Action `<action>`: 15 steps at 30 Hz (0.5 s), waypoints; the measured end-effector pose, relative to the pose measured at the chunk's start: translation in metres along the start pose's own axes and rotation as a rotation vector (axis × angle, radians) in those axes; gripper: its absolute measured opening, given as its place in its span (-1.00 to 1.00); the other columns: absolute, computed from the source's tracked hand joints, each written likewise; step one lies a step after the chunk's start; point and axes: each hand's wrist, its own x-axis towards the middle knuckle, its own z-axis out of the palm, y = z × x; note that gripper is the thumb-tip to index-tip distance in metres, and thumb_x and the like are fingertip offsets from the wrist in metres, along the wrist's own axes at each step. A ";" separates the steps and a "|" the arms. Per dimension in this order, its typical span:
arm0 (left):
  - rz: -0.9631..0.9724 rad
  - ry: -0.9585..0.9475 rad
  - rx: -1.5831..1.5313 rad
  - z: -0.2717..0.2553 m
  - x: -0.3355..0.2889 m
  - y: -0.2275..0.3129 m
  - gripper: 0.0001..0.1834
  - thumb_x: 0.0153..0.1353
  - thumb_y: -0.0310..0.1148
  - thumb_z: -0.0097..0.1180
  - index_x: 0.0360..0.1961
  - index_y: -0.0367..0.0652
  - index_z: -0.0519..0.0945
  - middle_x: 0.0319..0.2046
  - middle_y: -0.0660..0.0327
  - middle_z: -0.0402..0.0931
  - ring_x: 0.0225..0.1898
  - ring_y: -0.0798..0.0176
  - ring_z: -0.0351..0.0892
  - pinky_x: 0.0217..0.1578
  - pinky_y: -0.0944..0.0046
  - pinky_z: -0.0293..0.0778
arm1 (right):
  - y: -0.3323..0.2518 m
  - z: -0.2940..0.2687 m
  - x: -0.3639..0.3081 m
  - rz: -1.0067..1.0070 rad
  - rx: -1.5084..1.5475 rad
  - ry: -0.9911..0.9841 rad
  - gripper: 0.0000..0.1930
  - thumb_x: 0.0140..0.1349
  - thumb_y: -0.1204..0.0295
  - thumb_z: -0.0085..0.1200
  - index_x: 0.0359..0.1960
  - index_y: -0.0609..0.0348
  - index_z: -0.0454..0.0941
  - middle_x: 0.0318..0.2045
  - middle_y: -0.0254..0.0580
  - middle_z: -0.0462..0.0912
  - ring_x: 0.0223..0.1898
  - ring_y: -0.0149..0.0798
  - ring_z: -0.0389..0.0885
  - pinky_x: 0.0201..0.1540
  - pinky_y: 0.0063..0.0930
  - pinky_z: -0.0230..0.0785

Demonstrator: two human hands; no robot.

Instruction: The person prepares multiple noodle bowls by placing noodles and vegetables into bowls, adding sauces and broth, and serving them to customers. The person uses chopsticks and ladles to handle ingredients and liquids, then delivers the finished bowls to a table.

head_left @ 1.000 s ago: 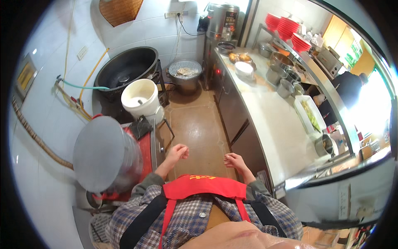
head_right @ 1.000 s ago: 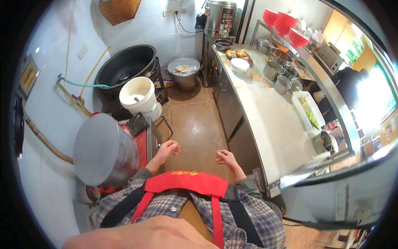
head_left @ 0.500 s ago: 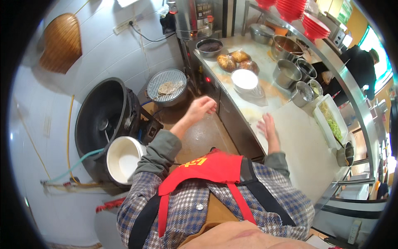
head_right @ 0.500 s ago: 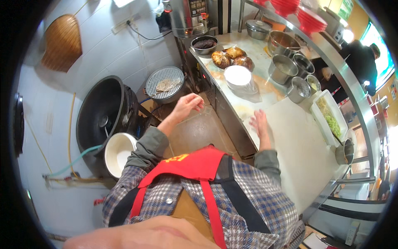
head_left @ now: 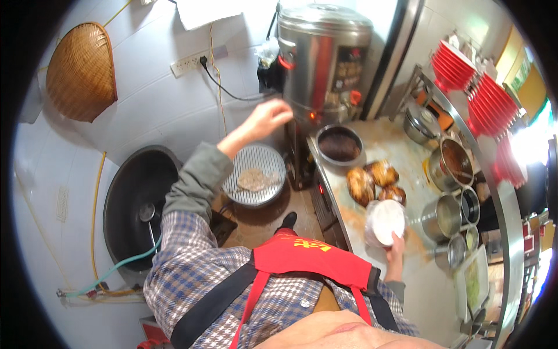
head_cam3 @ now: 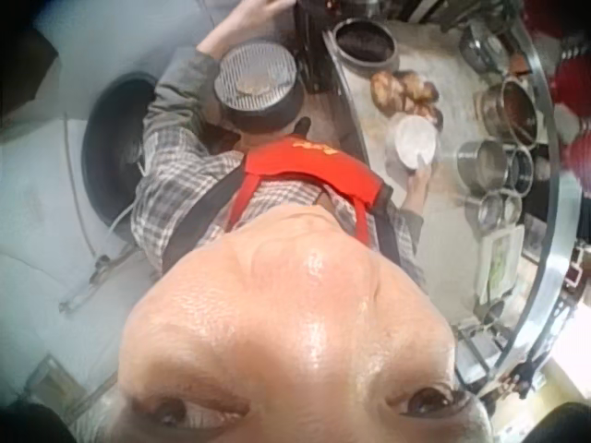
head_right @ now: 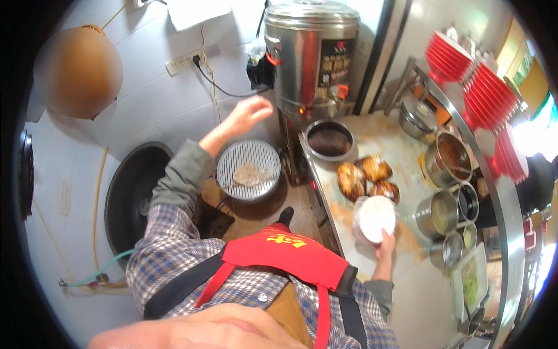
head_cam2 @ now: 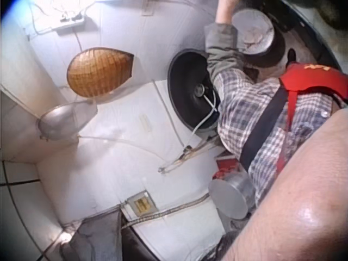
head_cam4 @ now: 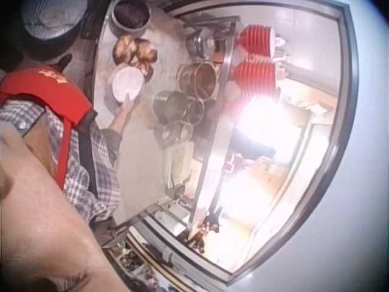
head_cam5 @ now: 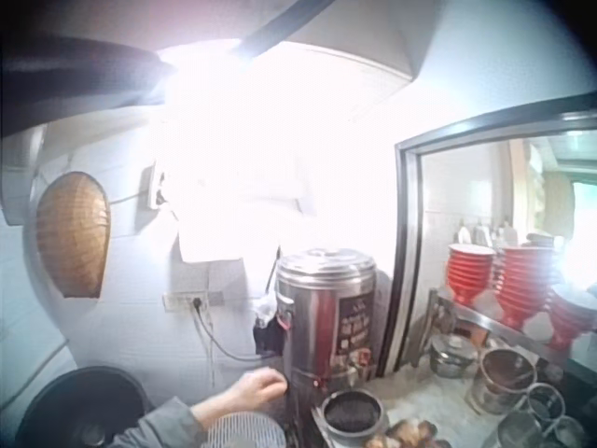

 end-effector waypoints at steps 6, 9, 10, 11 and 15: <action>0.193 0.443 0.972 -0.181 0.287 -0.043 -0.47 0.30 0.04 0.05 0.12 -0.11 0.49 -0.11 0.07 0.61 -0.12 0.18 0.62 -0.15 0.26 0.52 | -0.102 0.106 0.127 -0.165 0.021 0.205 -0.57 0.33 0.26 -0.01 0.20 0.05 0.32 0.03 -0.16 0.56 -0.09 -0.06 0.63 -0.27 -0.04 0.56; -0.009 0.430 1.155 -0.247 0.375 -0.076 -0.50 0.32 0.01 0.02 0.12 -0.10 0.49 -0.10 0.07 0.61 -0.11 0.18 0.62 -0.12 0.25 0.51 | -0.124 0.166 0.221 -0.187 0.106 0.264 -0.53 0.37 0.25 -0.08 0.27 0.08 0.21 0.11 -0.06 0.46 0.02 0.13 0.54 -0.18 0.15 0.55; -0.055 0.380 1.166 -0.257 0.399 -0.089 -0.51 0.32 0.00 0.01 0.12 -0.10 0.49 -0.09 0.07 0.60 -0.11 0.18 0.61 -0.12 0.25 0.50 | -0.125 0.180 0.248 -0.156 0.102 0.288 -0.51 0.36 0.25 -0.09 0.27 0.14 0.21 0.05 0.04 0.48 0.01 0.11 0.56 -0.26 0.09 0.60; -0.089 0.324 1.170 -0.266 0.419 -0.103 -0.51 0.33 -0.01 0.01 0.12 -0.10 0.50 -0.09 0.07 0.60 -0.10 0.18 0.61 -0.11 0.25 0.50 | -0.119 0.192 0.272 -0.223 0.097 0.325 -0.51 0.33 0.22 -0.06 0.22 0.15 0.25 0.02 0.06 0.49 -0.02 0.10 0.57 -0.28 0.06 0.62; -0.135 0.217 1.186 -0.305 0.474 -0.145 -0.54 0.35 -0.04 -0.03 0.12 -0.08 0.50 -0.07 0.08 0.60 -0.08 0.18 0.60 -0.07 0.24 0.49 | -0.097 0.211 0.340 -0.139 -0.004 0.532 -0.52 0.33 0.25 -0.07 0.23 0.13 0.21 0.10 0.05 0.41 -0.04 0.13 0.54 -0.33 0.02 0.65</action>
